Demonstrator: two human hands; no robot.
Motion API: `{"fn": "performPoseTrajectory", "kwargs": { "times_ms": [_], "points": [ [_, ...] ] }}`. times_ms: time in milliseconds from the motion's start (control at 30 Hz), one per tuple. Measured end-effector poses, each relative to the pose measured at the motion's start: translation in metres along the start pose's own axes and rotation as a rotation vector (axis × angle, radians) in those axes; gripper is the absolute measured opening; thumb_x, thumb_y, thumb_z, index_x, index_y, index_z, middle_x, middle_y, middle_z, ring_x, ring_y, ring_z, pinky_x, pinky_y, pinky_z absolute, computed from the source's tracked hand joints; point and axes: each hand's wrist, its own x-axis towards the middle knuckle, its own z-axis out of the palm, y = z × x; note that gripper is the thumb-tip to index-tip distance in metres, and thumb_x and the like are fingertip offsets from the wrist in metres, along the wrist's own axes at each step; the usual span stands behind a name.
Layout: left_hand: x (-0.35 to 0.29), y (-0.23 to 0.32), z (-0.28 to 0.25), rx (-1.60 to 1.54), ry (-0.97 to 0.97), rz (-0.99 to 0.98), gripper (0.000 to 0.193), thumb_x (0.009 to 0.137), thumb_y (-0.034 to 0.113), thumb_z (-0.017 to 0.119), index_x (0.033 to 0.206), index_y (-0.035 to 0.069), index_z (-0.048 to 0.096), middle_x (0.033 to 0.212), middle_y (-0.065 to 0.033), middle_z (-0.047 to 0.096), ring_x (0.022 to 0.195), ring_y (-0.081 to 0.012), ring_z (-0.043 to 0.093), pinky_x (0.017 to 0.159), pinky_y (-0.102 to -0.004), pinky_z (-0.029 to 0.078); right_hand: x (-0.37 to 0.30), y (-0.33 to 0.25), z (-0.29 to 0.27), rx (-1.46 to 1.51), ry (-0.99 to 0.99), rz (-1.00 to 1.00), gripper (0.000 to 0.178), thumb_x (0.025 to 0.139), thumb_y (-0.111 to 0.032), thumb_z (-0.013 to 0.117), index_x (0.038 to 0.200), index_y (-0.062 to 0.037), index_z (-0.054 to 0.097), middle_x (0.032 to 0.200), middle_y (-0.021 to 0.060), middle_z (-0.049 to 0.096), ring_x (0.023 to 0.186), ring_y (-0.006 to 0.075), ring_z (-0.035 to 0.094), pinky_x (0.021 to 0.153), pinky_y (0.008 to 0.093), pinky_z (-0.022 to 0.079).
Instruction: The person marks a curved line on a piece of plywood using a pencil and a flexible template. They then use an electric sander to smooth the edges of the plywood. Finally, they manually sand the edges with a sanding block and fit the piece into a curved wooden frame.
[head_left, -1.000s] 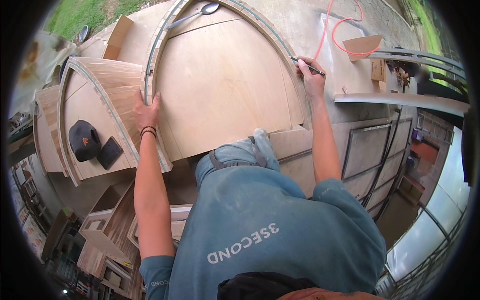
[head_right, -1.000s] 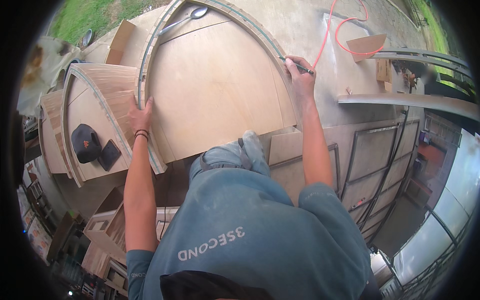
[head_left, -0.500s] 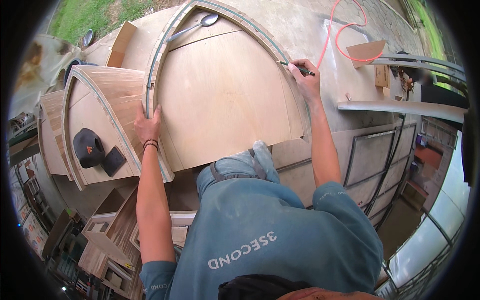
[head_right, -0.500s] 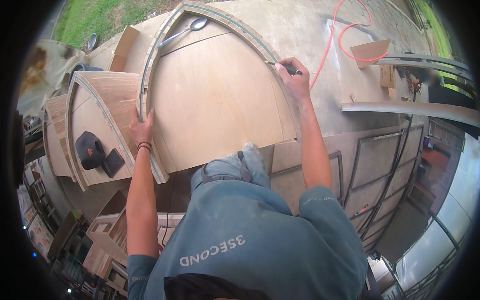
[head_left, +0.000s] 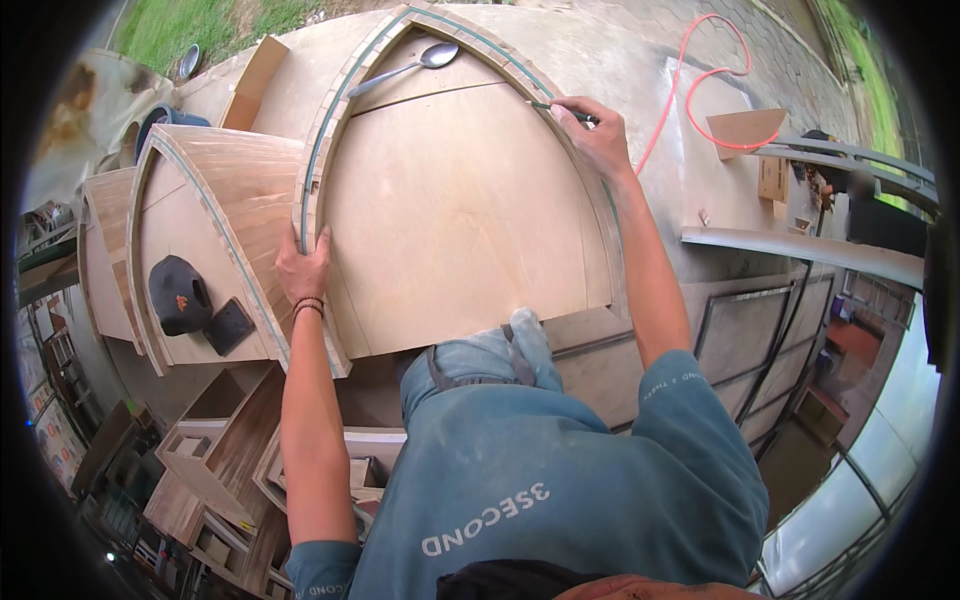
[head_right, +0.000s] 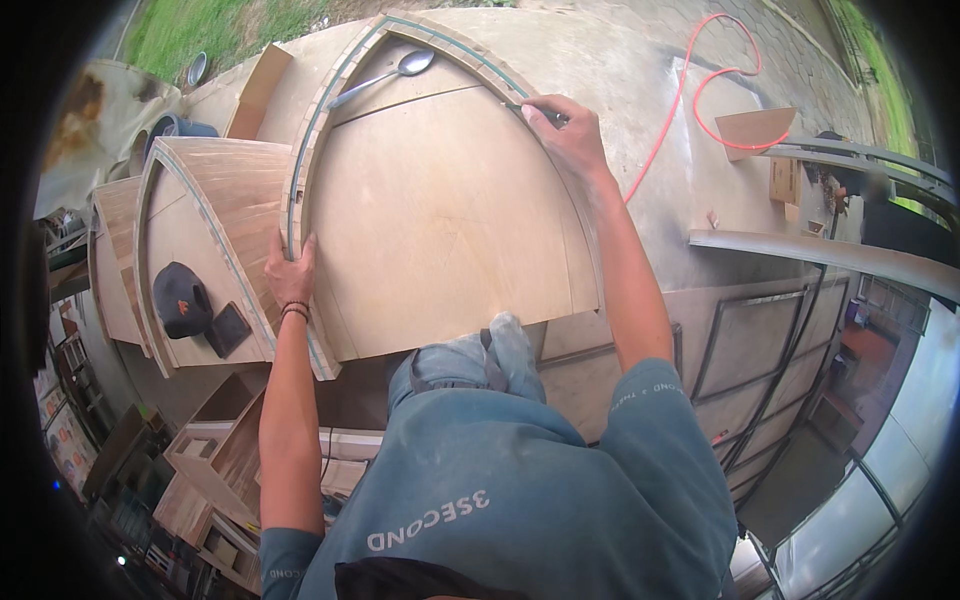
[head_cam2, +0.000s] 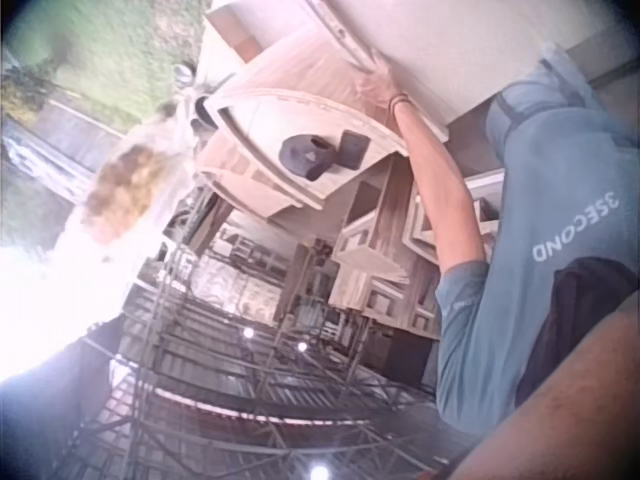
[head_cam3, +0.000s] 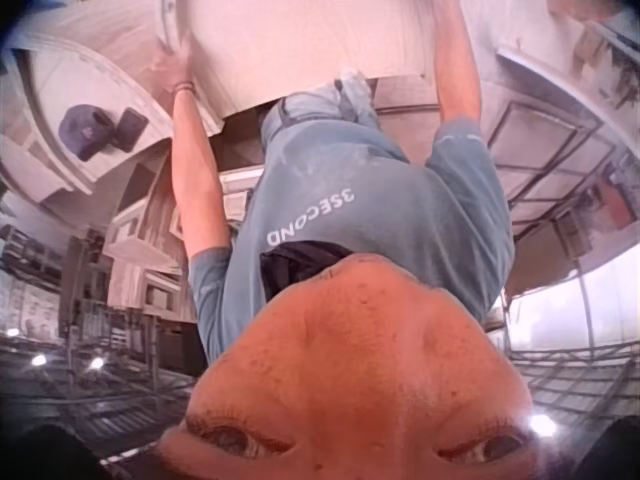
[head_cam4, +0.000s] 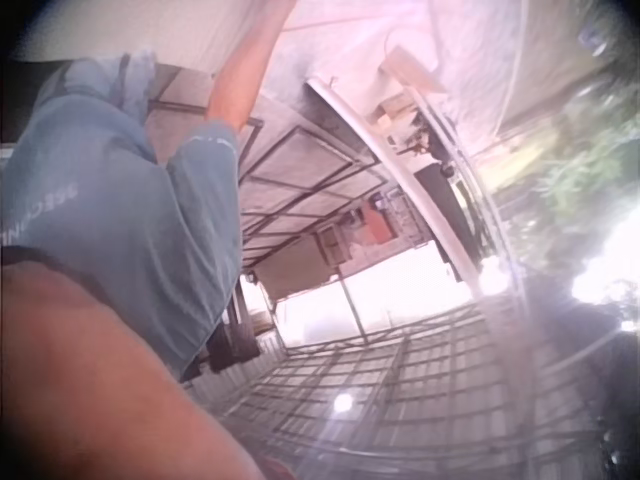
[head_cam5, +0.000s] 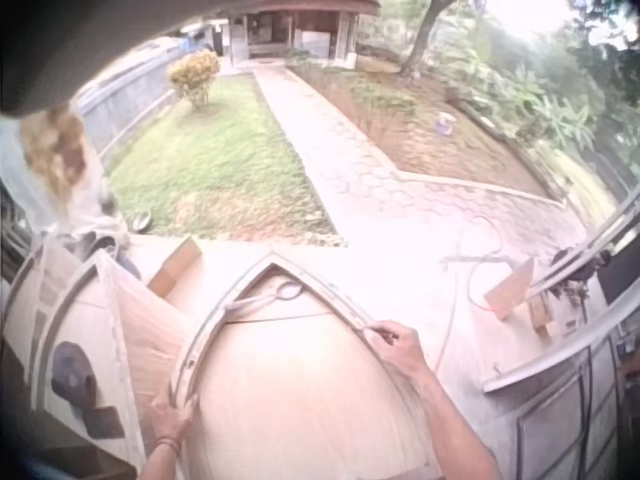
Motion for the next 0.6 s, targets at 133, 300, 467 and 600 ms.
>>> {"fn": "performPoseTrajectory", "kwargs": {
  "times_ms": [133,300,467,600],
  "points": [
    [0.001,-0.004,0.000,-0.019,-0.012,0.015,0.061,0.082,0.039,0.078,0.130,0.007,0.061,0.107,-0.0230,0.072,0.097,-0.0433,0.069,0.085,-0.0488,0.055,0.014,-0.007,0.012,-0.038,-0.041,0.033,0.019,0.093,-0.019,0.072,0.106,-0.0056,0.077,0.094,0.0023,0.074,0.081,0.0082,0.063,0.073,0.0248,0.049],
    [0.002,-0.005,0.001,-0.026,-0.026,0.000,0.062,0.082,0.040,0.078,0.131,0.007,0.061,0.109,-0.0230,0.071,0.099,-0.0428,0.069,0.085,-0.0485,0.055,0.029,-0.009,0.019,-0.087,-0.054,-0.023,0.022,0.093,-0.024,0.072,0.106,-0.0066,0.077,0.095,0.0067,0.075,0.080,0.0140,0.065,0.070,0.0291,0.050],
    [0.003,-0.007,0.003,0.006,-0.007,0.013,0.063,0.081,0.041,0.078,0.132,0.007,0.060,0.110,-0.0233,0.071,0.100,-0.0426,0.069,0.086,-0.0482,0.055,0.034,-0.006,0.025,-0.164,-0.062,-0.137,0.025,0.094,-0.026,0.070,0.107,-0.0065,0.076,0.099,0.0123,0.074,0.085,0.0231,0.068,0.073,0.0329,0.052],
    [0.003,-0.005,0.002,-0.006,0.000,0.022,0.063,0.081,0.041,0.078,0.132,0.008,0.060,0.109,-0.0230,0.071,0.099,-0.0425,0.069,0.086,-0.0484,0.055,0.033,-0.006,0.026,-0.223,-0.049,-0.204,0.025,0.094,-0.026,0.068,0.108,-0.0062,0.076,0.100,0.0143,0.074,0.088,0.0268,0.068,0.075,0.0343,0.053]
  ]
}}
